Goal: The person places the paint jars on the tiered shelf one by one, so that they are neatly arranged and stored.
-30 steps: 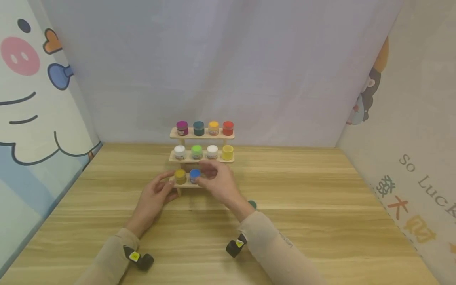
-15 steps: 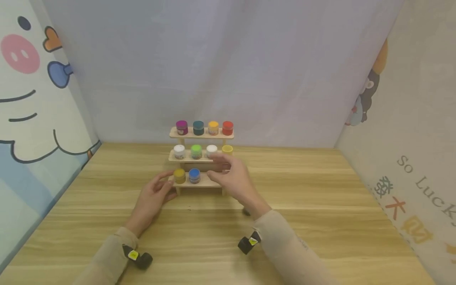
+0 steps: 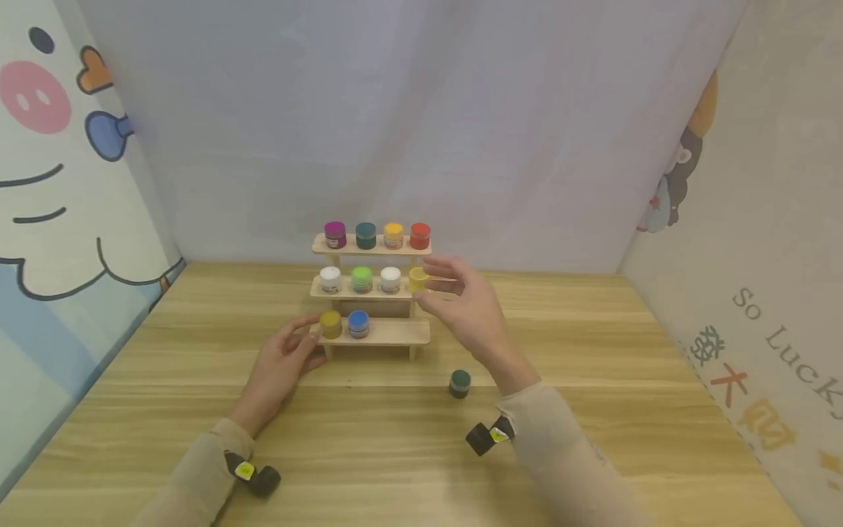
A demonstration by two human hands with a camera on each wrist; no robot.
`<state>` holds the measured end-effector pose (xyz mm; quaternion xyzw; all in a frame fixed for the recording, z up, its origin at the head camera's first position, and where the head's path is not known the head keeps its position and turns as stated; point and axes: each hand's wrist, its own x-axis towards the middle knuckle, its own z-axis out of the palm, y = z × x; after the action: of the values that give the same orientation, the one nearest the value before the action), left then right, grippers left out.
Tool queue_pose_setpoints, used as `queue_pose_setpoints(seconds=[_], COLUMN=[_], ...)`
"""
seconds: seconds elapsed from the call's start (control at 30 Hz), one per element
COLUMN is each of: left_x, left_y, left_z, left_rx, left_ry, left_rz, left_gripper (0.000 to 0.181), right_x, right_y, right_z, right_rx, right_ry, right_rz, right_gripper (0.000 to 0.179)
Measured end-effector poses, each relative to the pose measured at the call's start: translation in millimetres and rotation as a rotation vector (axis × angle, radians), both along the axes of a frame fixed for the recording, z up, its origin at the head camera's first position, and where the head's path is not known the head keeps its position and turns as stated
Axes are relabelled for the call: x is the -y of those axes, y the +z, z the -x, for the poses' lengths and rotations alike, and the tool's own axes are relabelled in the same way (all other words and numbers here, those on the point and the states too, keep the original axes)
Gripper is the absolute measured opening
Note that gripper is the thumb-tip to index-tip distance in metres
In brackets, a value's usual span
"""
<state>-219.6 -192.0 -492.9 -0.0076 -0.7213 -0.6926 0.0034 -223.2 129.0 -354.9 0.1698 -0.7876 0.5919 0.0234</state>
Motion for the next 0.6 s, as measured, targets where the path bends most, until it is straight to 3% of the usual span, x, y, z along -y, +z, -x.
queue_pose_setpoints(seconds=[0.33, 0.6], left_x=[-0.2, 0.0], left_y=[2.6, 1.8], left_z=[-2.4, -1.5], left_rx=[0.004, 0.007], left_ry=[0.0, -0.005], left_rz=[-0.002, 0.001], left_gripper=[0.041, 0.041], right_x=[-26, -44], right_y=[8.5, -1.5], right_z=[-2.4, -6.4], right_rx=[-0.031, 0.005], right_ry=[-0.052, -0.078], right_rz=[0.02, 0.024], right_gripper=[0.058, 0.058])
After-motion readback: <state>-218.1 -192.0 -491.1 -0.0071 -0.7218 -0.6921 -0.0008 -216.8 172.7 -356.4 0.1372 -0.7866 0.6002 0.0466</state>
